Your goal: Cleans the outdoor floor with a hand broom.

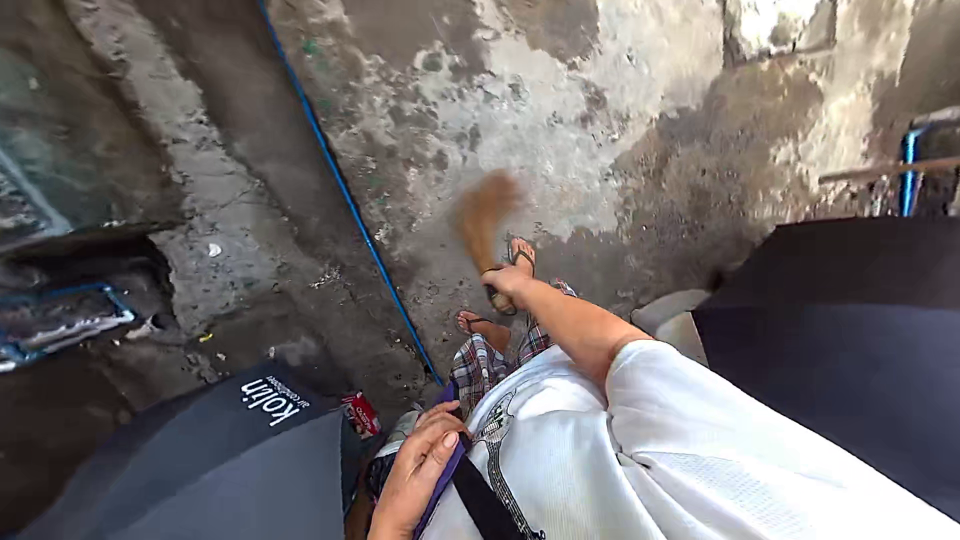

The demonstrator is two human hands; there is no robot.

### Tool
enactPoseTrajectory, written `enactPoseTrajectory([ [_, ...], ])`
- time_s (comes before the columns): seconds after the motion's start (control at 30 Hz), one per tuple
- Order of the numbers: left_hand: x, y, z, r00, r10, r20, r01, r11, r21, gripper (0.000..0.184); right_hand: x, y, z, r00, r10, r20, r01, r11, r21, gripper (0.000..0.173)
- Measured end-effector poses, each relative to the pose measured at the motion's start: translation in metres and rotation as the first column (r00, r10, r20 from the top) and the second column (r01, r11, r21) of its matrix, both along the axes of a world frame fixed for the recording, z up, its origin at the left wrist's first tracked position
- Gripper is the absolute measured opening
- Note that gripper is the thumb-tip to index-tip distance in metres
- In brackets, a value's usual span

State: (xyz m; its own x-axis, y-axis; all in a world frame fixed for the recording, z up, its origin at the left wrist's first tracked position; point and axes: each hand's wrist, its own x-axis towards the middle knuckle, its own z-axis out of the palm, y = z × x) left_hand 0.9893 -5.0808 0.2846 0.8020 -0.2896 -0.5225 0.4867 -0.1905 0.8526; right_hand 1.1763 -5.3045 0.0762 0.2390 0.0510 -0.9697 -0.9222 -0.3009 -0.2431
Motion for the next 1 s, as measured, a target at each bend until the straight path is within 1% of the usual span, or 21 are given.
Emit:
enactPoseTrajectory([
  [0.07, 0.032, -0.019, -0.002, 0.997, -0.071, -0.029, 0.071, 0.997, 0.006, 0.067, 0.023, -0.010, 0.012, 0.927, 0.336, 0.166, -0.352, 0.932, 0.085, 0.063],
  [0.13, 0.064, -0.039, -0.004, 0.991, -0.131, -0.039, 0.131, 0.991, -0.022, 0.067, 0.039, -0.054, 0.027, 0.652, 0.647, 0.397, -0.670, 0.736, -0.099, 0.069],
  [0.17, 0.080, -0.049, -0.004, 0.986, -0.161, -0.034, 0.159, 0.986, -0.039, 0.066, 0.036, -0.082, 0.036, 0.539, 0.716, 0.444, -0.717, 0.667, -0.204, 0.070],
  [0.2, 0.097, -0.059, -0.004, 0.982, -0.190, -0.025, 0.188, 0.981, -0.053, 0.065, 0.030, -0.114, 0.047, 0.503, 0.734, 0.456, -0.701, 0.655, -0.281, 0.070],
  [0.23, 0.113, -0.069, -0.005, 0.976, -0.217, -0.013, 0.216, 0.975, -0.059, 0.065, 0.021, -0.147, 0.057, 0.536, 0.720, 0.441, -0.648, 0.686, -0.332, 0.070],
  [0.3, 0.140, -0.088, -0.005, 0.962, -0.272, 0.008, 0.272, 0.961, -0.055, 0.064, -0.006, -0.215, 0.067, 0.705, 0.623, 0.339, -0.485, 0.772, -0.410, 0.069],
  [0.4, 0.180, -0.112, -0.007, 0.933, -0.358, 0.027, 0.359, 0.931, -0.061, 0.063, -0.039, -0.297, 0.060, 0.972, 0.212, 0.097, -0.140, 0.863, -0.485, 0.076],
  [0.43, 0.194, -0.120, -0.007, 0.922, -0.386, 0.031, 0.387, 0.919, -0.068, 0.062, -0.043, -0.317, 0.050, 0.999, -0.002, 0.050, 0.027, 0.864, -0.502, 0.079],
  [0.47, 0.207, -0.129, -0.005, 0.909, -0.414, 0.042, 0.416, 0.906, -0.076, 0.061, -0.041, -0.334, 0.039, 0.966, -0.249, 0.066, 0.246, 0.820, -0.516, 0.078],
  [0.5, 0.220, -0.138, -0.002, 0.898, -0.438, 0.049, 0.440, 0.894, -0.082, 0.060, -0.034, -0.346, 0.027, 0.876, -0.469, 0.113, 0.455, 0.726, -0.516, 0.074],
  [0.53, 0.233, -0.147, 0.001, 0.886, -0.461, 0.054, 0.464, 0.881, -0.088, 0.057, -0.023, -0.353, 0.016, 0.775, -0.614, 0.151, 0.595, 0.627, -0.502, 0.069],
  [0.57, 0.246, -0.156, 0.004, 0.874, -0.481, 0.062, 0.485, 0.869, -0.097, 0.053, -0.008, -0.355, 0.009, 0.718, -0.679, 0.151, 0.653, 0.582, -0.484, 0.064],
  [0.6, 0.258, -0.165, 0.007, 0.863, -0.500, 0.074, 0.506, 0.856, -0.106, 0.049, 0.007, -0.353, 0.008, 0.727, -0.676, 0.120, 0.644, 0.612, -0.459, 0.061],
  [0.63, 0.271, -0.174, 0.010, 0.851, -0.518, 0.082, 0.525, 0.843, -0.116, 0.045, 0.020, -0.349, 0.011, 0.795, -0.602, 0.073, 0.573, 0.706, -0.417, 0.058],
  [0.7, 0.302, -0.194, 0.024, 0.838, -0.535, 0.106, 0.544, 0.830, -0.118, 0.037, 0.044, -0.342, 0.025, 0.941, -0.338, 0.016, 0.328, 0.900, -0.288, 0.062],
  [0.77, 0.344, -0.209, 0.056, 0.845, -0.491, 0.211, 0.512, 0.857, -0.055, 0.043, 0.064, -0.339, 0.042, 0.983, -0.158, 0.090, 0.173, 0.965, -0.199, 0.073],
  [0.8, 0.367, -0.214, 0.081, 0.840, -0.429, 0.333, 0.464, 0.885, -0.031, 0.052, 0.070, -0.339, 0.049, 0.984, -0.101, 0.145, 0.128, 0.974, -0.190, 0.080],
  [0.83, 0.392, -0.217, 0.111, 0.814, -0.329, 0.480, 0.393, 0.919, -0.038, 0.058, 0.076, -0.340, 0.055, 0.979, -0.049, 0.197, 0.088, 0.977, -0.195, 0.087],
  [0.9, 0.432, -0.210, 0.181, 0.719, -0.029, 0.695, 0.204, 0.964, -0.171, 0.056, 0.089, -0.334, 0.078, 0.963, 0.018, 0.269, 0.044, 0.974, -0.223, 0.092],
  [0.93, 0.444, -0.191, 0.211, 0.684, 0.129, 0.718, 0.108, 0.956, -0.274, 0.050, 0.095, -0.327, 0.092, 0.958, 0.044, 0.285, 0.029, 0.969, -0.246, 0.089],
  [1.0, 0.448, -0.127, 0.248, 0.621, 0.348, 0.702, -0.106, 0.925, -0.365, 0.036, 0.108, -0.319, 0.113, 0.951, 0.069, 0.302, 0.023, 0.956, -0.291, 0.078],
])
